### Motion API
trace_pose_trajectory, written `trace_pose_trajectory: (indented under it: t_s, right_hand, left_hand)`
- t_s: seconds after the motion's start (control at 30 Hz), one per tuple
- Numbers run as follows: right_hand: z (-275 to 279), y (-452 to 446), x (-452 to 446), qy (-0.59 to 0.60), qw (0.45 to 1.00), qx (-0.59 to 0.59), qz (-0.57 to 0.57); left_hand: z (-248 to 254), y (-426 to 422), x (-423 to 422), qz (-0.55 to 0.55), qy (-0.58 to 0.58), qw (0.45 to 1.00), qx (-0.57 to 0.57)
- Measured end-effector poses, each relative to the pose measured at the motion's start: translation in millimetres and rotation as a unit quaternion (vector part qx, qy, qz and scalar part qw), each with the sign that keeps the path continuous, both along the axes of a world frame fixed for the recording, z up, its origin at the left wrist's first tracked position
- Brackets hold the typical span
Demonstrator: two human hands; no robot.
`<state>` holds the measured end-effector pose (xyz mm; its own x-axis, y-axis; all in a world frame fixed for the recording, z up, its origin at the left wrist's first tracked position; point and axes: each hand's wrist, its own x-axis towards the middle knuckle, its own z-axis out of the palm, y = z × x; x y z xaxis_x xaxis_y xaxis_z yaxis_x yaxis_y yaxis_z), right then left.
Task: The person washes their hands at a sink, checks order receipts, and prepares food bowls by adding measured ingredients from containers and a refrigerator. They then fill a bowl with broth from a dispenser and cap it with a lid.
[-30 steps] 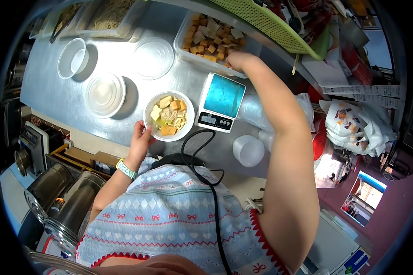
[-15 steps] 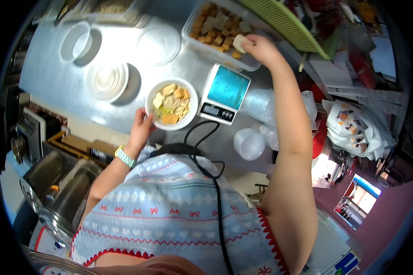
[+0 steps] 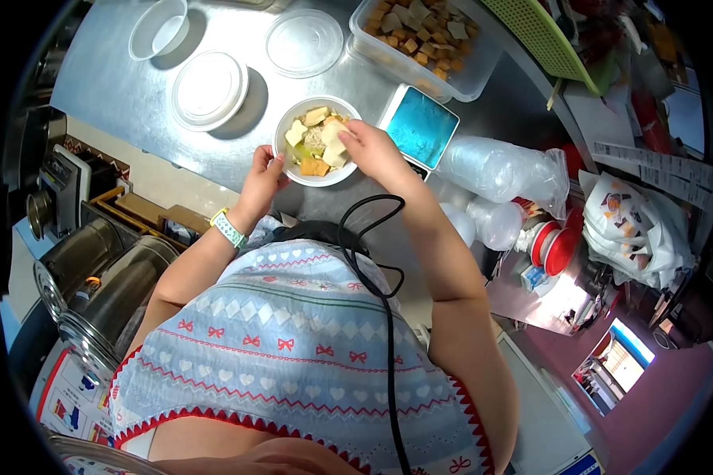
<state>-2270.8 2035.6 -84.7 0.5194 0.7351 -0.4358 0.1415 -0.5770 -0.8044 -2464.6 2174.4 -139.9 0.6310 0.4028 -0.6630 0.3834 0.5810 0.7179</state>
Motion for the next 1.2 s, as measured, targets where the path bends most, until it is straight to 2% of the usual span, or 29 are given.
trace_pose_trajectory:
  t_s: [0.03,0.07,0.13,0.2,0.27,0.3,0.37,0.4,0.43,0.47,0.5,0.53,0.57,0.67,0.7,0.73,0.77,0.8,0.87,0.93,1.0,1.1,1.2]
  right_hand:
    - [-4.2,4.4,-2.0,0.060,0.998,0.028,0.018]
    - [-8.4,9.0,-6.4,0.057,0.998,0.031,0.016]
    - [0.0,24.9,-18.6,0.096,0.995,-0.034,-0.007]
    - [8.2,21.9,-29.1,0.044,0.997,-0.047,-0.046]
    - [5.8,7.3,-30.5,-0.165,0.984,0.010,-0.063]
    - [10.9,-2.3,-33.3,-0.095,0.989,0.034,-0.112]
    - [8.7,-29.8,-40.4,-0.042,0.986,0.075,-0.145]
    - [31.0,-38.7,-46.6,0.052,0.982,0.037,-0.179]
    - [26.2,-51.6,-52.1,0.065,0.974,0.070,-0.204]
    - [24.6,-62.5,-60.6,0.014,0.972,0.073,-0.224]
    - [-8.8,-76.4,-68.9,-0.106,0.960,0.131,-0.223]
    - [6.1,-86.2,-80.3,-0.156,0.951,0.121,-0.237]
    - [8.0,-95.1,-93.1,-0.089,0.945,0.124,-0.290]
    - [14.4,-132.3,-120.6,-0.128,0.948,-0.037,-0.288]
    - [8.4,-141.5,-128.8,-0.135,0.947,-0.032,-0.289]
    - [-1.3,-149.5,-136.7,-0.019,0.929,0.045,-0.367]
    - [-12.3,-155.3,-140.8,0.100,0.888,0.121,-0.433]
    - [-21.7,-159.4,-140.7,0.096,0.890,0.129,-0.426]
    - [-38.9,-164.0,-134.7,-0.085,0.922,0.092,-0.367]
    - [-46.1,-159.2,-110.5,-0.129,0.928,0.064,-0.343]
    - [-52.8,-147.3,-86.3,-0.280,0.877,0.071,-0.384]
    - [-71.0,-130.7,-50.3,-0.253,0.863,0.024,-0.437]
    - [-93.3,-125.9,-33.7,-0.217,0.856,0.010,-0.469]
  left_hand:
    - [-0.4,0.0,-0.3,0.000,-0.005,1.000,0.000]
    - [-0.6,-0.2,-0.6,-0.001,-0.010,1.000,0.001]
    - [0.4,-1.6,1.0,0.002,-0.005,1.000,0.012]
    - [2.6,-1.6,-0.3,-0.002,-0.002,1.000,0.026]
    - [2.3,0.6,-0.2,-0.001,-0.018,1.000,0.015]
    - [-3.0,0.1,-1.0,0.017,-0.020,1.000,-0.008]
    - [-15.5,2.4,-7.1,-0.019,-0.028,0.999,0.012]
    - [-18.8,2.6,-7.2,-0.013,-0.040,0.999,0.013]
    - [-26.6,5.8,-7.4,-0.018,-0.038,0.999,-0.012]
    - [-17.4,6.3,-6.3,-0.016,-0.036,0.999,-0.037]
    - [-23.1,10.4,-8.7,-0.024,-0.061,0.996,-0.054]
    - [-30.8,13.0,-7.3,-0.026,-0.080,0.994,-0.074]
    - [-25.1,12.4,-6.9,-0.040,-0.084,0.993,-0.074]
    - [-21.7,14.4,-10.1,-0.056,-0.093,0.989,-0.104]
    - [-13.0,12.7,-8.0,-0.036,-0.069,0.992,-0.101]
    - [-11.1,11.4,-8.1,-0.035,-0.076,0.992,-0.095]
    - [-8.7,11.0,-9.0,-0.015,-0.090,0.992,-0.088]
    - [-7.4,9.6,-9.4,0.006,-0.106,0.991,-0.081]
    - [-1.4,2.3,-9.2,0.018,-0.110,0.991,-0.070]
    - [18.3,-12.2,-3.7,0.046,-0.116,0.991,-0.048]
    - [32.8,-29.0,9.7,0.062,-0.123,0.990,-0.042]
    - [48.5,-63.1,49.1,0.067,-0.146,0.986,-0.032]
    - [24.5,-89.9,88.2,0.051,-0.172,0.983,-0.046]
